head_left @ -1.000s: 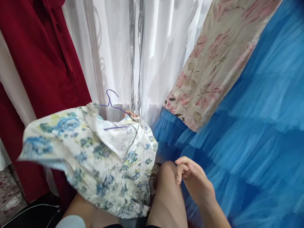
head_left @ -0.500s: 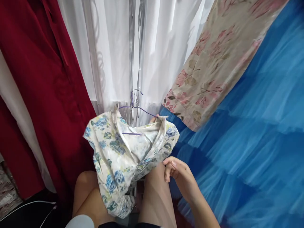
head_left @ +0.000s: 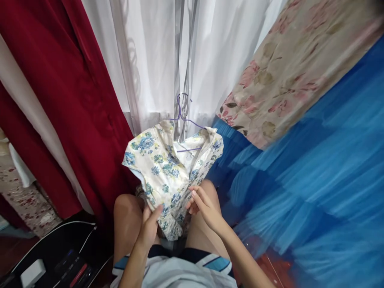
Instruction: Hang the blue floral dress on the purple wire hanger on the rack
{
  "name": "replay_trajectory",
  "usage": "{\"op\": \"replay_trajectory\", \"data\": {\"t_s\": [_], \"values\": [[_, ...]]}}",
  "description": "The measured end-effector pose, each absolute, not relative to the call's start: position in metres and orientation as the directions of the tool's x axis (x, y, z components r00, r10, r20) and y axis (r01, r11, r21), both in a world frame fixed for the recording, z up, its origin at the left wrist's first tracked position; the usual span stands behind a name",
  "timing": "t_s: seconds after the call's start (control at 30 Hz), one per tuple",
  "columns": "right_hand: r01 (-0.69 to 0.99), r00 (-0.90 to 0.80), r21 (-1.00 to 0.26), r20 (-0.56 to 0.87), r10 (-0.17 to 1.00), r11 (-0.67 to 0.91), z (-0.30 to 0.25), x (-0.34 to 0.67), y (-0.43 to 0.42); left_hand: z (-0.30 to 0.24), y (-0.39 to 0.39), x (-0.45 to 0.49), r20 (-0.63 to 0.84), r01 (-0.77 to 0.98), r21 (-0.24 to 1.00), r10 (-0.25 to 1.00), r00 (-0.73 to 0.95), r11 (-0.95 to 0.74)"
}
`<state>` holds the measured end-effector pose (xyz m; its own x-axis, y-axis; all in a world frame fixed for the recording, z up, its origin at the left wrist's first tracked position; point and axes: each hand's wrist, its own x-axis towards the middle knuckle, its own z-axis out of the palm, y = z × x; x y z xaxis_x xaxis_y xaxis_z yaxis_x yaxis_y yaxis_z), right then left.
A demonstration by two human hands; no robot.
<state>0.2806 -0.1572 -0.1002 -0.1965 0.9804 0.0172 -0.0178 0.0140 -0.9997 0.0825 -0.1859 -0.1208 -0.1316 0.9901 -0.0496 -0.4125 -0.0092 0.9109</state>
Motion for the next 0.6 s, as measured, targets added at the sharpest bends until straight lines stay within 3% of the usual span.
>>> {"op": "replay_trajectory", "data": {"t_s": [0.23, 0.6], "values": [[-0.123, -0.028, -0.984, 0.135, 0.990, 0.130, -0.109, 0.251, -0.162, -0.132, -0.198, 0.094, -0.151, -0.507, 0.860, 0.976, -0.157, 0.052], [-0.036, -0.039, -0.970, 0.241, 0.970, 0.240, -0.096, 0.246, -0.135, -0.147, -0.186, 0.067, -0.180, -0.425, 0.903, 0.955, -0.235, 0.066]]}}
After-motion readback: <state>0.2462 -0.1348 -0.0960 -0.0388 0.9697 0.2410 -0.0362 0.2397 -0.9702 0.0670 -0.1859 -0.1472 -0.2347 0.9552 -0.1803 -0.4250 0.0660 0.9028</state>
